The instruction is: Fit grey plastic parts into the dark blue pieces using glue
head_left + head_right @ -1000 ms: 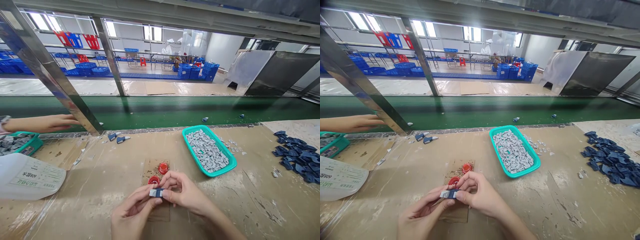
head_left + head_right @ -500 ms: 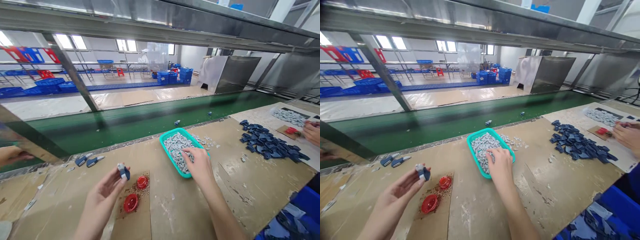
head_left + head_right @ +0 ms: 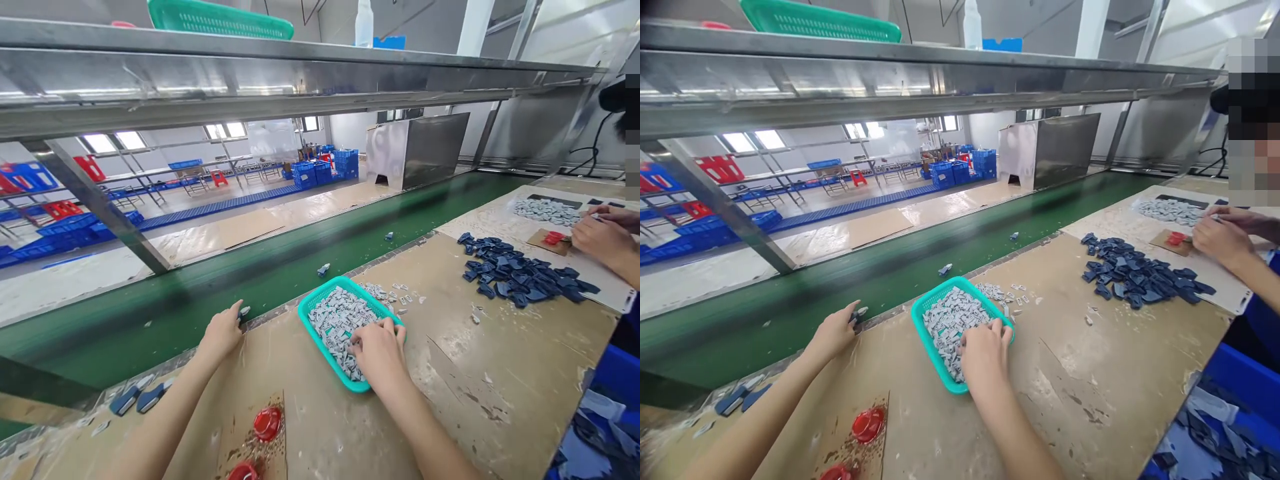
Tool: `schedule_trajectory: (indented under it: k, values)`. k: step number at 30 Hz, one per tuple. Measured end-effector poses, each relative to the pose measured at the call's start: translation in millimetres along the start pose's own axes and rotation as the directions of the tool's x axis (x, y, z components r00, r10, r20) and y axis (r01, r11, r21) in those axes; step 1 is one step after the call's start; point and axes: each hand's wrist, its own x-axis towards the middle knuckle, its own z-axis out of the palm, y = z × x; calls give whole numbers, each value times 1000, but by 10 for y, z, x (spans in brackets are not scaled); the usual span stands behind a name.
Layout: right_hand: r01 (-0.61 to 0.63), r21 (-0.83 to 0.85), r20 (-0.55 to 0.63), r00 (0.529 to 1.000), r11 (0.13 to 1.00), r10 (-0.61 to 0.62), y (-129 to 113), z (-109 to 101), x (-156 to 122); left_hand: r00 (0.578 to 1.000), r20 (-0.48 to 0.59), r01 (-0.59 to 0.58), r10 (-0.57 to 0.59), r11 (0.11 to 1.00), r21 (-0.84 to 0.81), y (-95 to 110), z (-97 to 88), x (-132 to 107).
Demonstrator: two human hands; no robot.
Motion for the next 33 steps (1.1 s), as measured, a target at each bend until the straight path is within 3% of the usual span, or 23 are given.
schedule_trajectory:
  k: [4,9,14,18,23,28,30,33]
  values:
    - [11,34,2,1000,999,-11,5,-2,27,997,-79,-14,21,996,87,147,19,187]
    - [-2,249,37,999,968,-7,-67,-55,41,985,-44,-164,168,984,73,806,103,572]
    - [137,512,-25,989,848,-146,-190,-116,-40,976,-12,-216,216,976,5,1393,254,845]
    - [232,648,-82,968,726,-236,-221,-127,-81,984,-10,-180,180,979,-91,1517,289,791]
    - [288,714,-133,951,638,-280,-270,-156,-159,991,-119,-96,68,964,-250,1220,-2,295]
    - [309,719,-131,940,623,-315,-335,-206,-292,980,-164,23,-110,888,-459,619,-564,-735]
    - [243,744,-66,954,622,-293,-370,-182,-344,976,-96,96,-196,781,-617,459,-755,-1256]
    - [21,825,138,961,564,-239,-455,-76,-434,942,120,250,-312,415,-875,380,-922,-1982]
